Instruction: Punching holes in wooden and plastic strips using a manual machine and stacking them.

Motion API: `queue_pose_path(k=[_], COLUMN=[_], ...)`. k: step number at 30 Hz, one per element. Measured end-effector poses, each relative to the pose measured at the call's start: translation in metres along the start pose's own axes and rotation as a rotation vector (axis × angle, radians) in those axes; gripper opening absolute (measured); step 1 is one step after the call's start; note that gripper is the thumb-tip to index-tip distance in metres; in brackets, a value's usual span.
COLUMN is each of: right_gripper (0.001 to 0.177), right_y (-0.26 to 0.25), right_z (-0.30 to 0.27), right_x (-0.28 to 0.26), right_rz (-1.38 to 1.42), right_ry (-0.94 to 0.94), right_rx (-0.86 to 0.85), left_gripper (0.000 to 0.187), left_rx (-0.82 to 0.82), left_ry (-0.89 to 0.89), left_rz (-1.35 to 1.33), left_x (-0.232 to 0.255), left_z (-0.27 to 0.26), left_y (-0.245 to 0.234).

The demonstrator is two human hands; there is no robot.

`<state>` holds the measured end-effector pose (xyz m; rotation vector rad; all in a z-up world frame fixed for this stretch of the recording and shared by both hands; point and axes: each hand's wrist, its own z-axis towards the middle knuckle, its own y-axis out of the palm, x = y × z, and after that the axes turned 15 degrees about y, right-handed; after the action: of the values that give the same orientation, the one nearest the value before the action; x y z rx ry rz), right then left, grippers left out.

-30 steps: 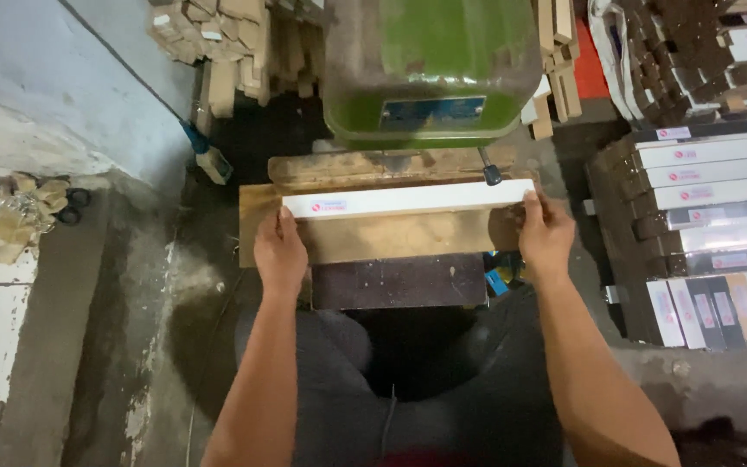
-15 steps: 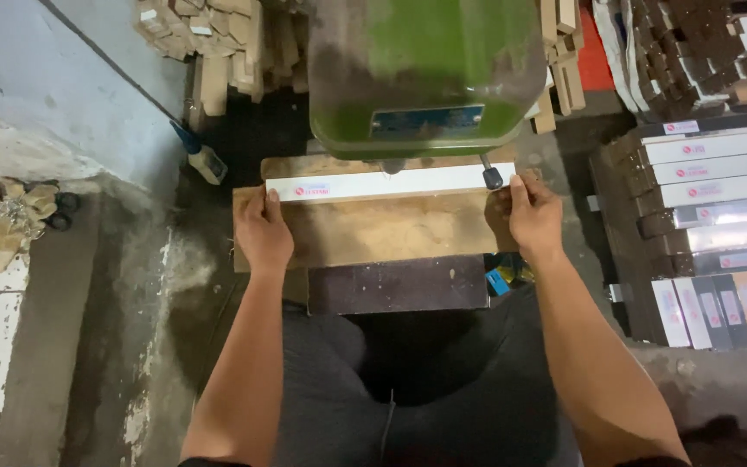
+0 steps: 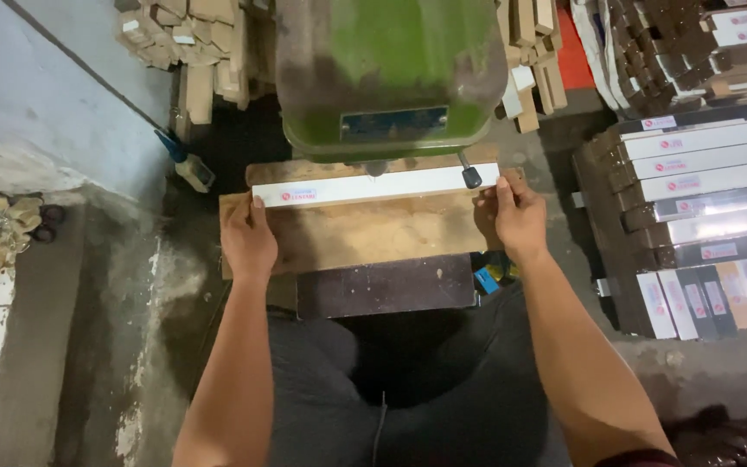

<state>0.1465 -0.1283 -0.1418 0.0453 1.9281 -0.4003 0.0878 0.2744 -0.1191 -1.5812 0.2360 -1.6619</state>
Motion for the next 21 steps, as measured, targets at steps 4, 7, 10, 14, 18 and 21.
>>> queue_pose_path(k=[4, 7, 10, 14, 18, 21], right_gripper=[0.028, 0.030, 0.028, 0.028, 0.031, 0.036], right_y=[0.004, 0.003, 0.006, 0.005, 0.008, 0.000], right_z=[0.018, 0.014, 0.012, 0.014, -0.002, 0.002], right_x=[0.020, 0.015, 0.009, 0.015, -0.004, 0.001], right_rz=[0.031, -0.004, 0.019, 0.020, 0.030, 0.017], right_ry=[-0.005, -0.041, -0.017, -0.034, -0.012, 0.003], right_rx=[0.021, 0.025, 0.027, 0.026, 0.044, 0.036], left_gripper=[0.047, 0.045, 0.045, 0.045, 0.045, 0.044], left_rx=[-0.002, 0.020, 0.029, 0.023, 0.043, 0.154], left_ry=[-0.010, 0.005, 0.006, -0.006, 0.052, 0.052], left_rz=[-0.003, -0.037, -0.018, -0.022, 0.010, 0.000], left_x=[-0.010, -0.017, -0.012, -0.002, -0.009, -0.022], left_z=[0.006, 0.005, 0.006, 0.002, 0.002, -0.003], left_y=[0.004, 0.006, 0.006, 0.001, 0.006, 0.009])
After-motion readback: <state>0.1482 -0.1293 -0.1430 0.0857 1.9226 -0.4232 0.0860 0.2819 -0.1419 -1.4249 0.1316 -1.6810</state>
